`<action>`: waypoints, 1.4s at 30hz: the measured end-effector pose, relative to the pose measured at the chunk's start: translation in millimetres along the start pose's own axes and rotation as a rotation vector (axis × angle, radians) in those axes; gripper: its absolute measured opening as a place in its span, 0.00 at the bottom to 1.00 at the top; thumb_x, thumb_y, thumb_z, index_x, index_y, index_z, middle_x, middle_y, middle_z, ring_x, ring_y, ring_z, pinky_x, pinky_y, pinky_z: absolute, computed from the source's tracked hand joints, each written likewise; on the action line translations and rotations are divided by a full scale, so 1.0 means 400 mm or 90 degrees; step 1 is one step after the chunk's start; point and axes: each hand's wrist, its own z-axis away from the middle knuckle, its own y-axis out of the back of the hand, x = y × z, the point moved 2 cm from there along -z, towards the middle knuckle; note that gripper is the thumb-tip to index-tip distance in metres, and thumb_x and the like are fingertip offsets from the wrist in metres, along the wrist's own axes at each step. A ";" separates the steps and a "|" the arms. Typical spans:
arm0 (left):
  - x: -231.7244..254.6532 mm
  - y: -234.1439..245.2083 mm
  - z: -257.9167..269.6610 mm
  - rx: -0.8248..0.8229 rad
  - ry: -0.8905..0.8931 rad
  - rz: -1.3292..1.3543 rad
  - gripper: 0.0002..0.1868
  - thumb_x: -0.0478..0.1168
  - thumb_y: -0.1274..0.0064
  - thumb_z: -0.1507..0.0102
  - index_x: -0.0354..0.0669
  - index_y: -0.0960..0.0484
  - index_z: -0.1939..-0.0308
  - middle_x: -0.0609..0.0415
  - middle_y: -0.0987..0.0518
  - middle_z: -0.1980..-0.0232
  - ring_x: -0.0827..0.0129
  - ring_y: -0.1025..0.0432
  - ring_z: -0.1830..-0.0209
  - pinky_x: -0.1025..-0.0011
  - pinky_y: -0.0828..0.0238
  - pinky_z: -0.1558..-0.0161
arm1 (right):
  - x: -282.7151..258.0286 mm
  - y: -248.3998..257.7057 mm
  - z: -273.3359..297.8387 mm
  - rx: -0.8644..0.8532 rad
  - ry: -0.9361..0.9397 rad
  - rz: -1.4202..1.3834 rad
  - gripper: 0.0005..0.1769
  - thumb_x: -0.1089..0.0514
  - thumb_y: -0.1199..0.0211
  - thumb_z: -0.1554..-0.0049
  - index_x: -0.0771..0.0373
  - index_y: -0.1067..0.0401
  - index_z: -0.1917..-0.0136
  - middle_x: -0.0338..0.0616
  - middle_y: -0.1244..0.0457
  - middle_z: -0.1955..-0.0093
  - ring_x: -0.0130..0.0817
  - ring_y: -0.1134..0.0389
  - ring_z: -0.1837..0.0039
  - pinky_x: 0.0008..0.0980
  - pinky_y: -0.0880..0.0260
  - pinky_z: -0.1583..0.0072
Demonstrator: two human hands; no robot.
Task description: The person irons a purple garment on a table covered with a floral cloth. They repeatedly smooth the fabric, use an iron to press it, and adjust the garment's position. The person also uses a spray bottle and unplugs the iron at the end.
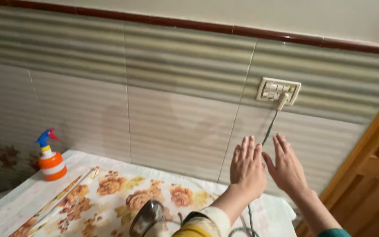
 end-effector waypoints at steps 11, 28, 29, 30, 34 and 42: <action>-0.026 -0.082 -0.270 -0.093 0.133 -0.089 0.49 0.38 0.48 0.42 0.34 0.56 0.21 0.40 0.62 0.16 0.55 0.71 0.15 0.58 0.80 0.22 | 0.148 -0.050 -0.229 0.044 0.071 0.113 0.39 0.48 0.47 0.42 0.68 0.48 0.23 0.54 0.52 0.19 0.43 0.55 0.18 0.46 0.58 0.21; -0.215 -0.081 -0.306 -0.068 0.090 -0.114 0.52 0.37 0.48 0.44 0.30 0.58 0.21 0.38 0.65 0.15 0.53 0.72 0.14 0.55 0.80 0.22 | 0.122 -0.173 -0.390 -0.202 -0.020 0.558 0.48 0.30 0.59 0.37 0.63 0.62 0.18 0.46 0.64 0.14 0.36 0.70 0.14 0.52 0.75 0.20; -0.219 -0.086 -0.310 -0.067 0.081 -0.122 0.52 0.37 0.48 0.44 0.30 0.58 0.21 0.38 0.64 0.15 0.53 0.72 0.15 0.55 0.80 0.22 | 0.122 -0.171 -0.396 -0.200 -0.025 0.539 0.48 0.29 0.58 0.38 0.62 0.61 0.18 0.45 0.64 0.14 0.37 0.71 0.14 0.53 0.76 0.20; -0.222 -0.089 -0.315 -0.067 0.072 -0.130 0.52 0.37 0.47 0.45 0.31 0.58 0.20 0.38 0.64 0.15 0.53 0.72 0.15 0.55 0.79 0.22 | 0.126 -0.170 -0.404 -0.198 -0.030 0.519 0.48 0.29 0.58 0.38 0.62 0.61 0.18 0.45 0.63 0.14 0.38 0.72 0.14 0.53 0.76 0.20; -0.232 -0.090 -0.341 -0.086 0.023 -0.173 0.52 0.38 0.47 0.45 0.34 0.56 0.20 0.40 0.62 0.16 0.54 0.69 0.15 0.55 0.77 0.22 | 0.146 -0.203 -0.394 -0.256 -0.038 0.515 0.50 0.28 0.59 0.38 0.62 0.64 0.17 0.43 0.65 0.14 0.41 0.76 0.14 0.56 0.78 0.21; -0.214 -0.089 -0.423 -0.122 0.049 -0.185 0.53 0.40 0.46 0.44 0.38 0.58 0.20 0.45 0.63 0.15 0.59 0.70 0.15 0.58 0.78 0.22 | 0.203 -0.268 -0.406 0.051 0.040 0.228 0.50 0.32 0.57 0.41 0.63 0.64 0.19 0.48 0.66 0.15 0.41 0.74 0.14 0.59 0.76 0.21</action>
